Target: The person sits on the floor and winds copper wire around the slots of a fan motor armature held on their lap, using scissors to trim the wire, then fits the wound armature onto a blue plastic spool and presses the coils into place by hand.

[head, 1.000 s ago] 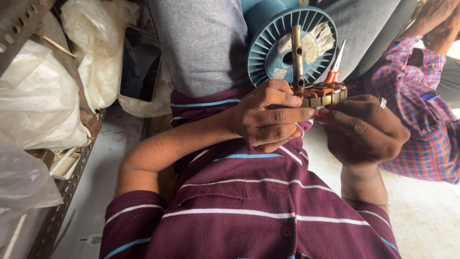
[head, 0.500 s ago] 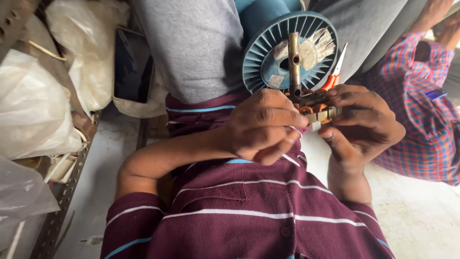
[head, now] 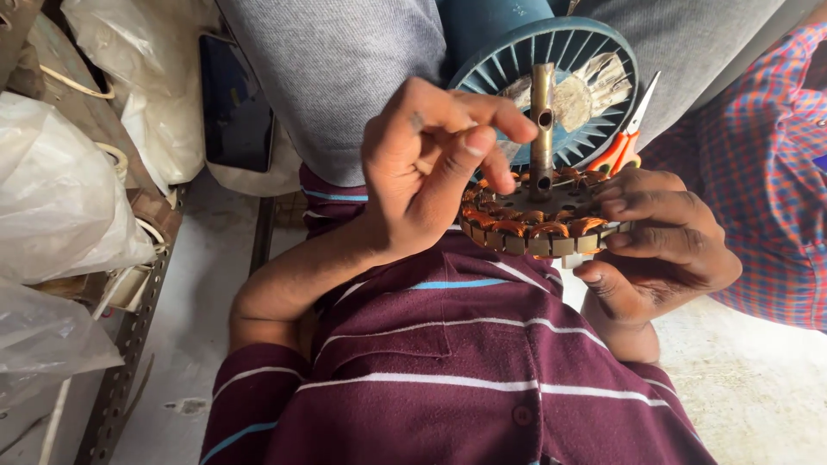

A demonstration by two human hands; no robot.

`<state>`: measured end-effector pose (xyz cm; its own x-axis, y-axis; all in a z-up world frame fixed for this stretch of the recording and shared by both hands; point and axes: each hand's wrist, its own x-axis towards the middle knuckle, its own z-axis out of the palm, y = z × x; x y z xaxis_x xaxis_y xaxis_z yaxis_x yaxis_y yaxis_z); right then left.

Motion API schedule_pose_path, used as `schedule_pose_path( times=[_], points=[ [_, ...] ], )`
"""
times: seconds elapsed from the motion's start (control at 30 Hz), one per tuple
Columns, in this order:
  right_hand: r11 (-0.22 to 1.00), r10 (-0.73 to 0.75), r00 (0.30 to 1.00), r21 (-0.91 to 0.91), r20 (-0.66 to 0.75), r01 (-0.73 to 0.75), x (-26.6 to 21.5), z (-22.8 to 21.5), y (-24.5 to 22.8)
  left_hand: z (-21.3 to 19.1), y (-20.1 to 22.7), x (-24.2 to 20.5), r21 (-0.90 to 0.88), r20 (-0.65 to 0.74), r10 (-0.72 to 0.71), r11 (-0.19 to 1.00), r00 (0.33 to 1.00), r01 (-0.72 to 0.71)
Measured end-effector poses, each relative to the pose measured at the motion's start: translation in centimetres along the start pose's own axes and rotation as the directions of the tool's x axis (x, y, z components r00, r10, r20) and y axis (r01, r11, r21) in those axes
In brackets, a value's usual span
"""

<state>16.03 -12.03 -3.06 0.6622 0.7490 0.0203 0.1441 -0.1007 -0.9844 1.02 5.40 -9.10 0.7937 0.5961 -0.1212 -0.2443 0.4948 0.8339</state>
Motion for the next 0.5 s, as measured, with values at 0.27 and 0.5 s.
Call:
schedule_pose_path(
  times=[0.27, 0.5],
  points=[
    [0.999, -0.038, 0.999, 0.000, 0.016, 0.038, 0.1, -0.3, 0.4, 2.4, 1.4, -0.8, 0.451, 0.288, 0.283, 0.803, 0.915, -0.390],
    [0.999, -0.053, 0.999, 0.009, 0.000, 0.053, -0.3, -0.1, 0.6, 2.9, 1.2, -1.9, 0.575, 0.380, 0.126, 0.744, 0.916, -0.340]
  ],
)
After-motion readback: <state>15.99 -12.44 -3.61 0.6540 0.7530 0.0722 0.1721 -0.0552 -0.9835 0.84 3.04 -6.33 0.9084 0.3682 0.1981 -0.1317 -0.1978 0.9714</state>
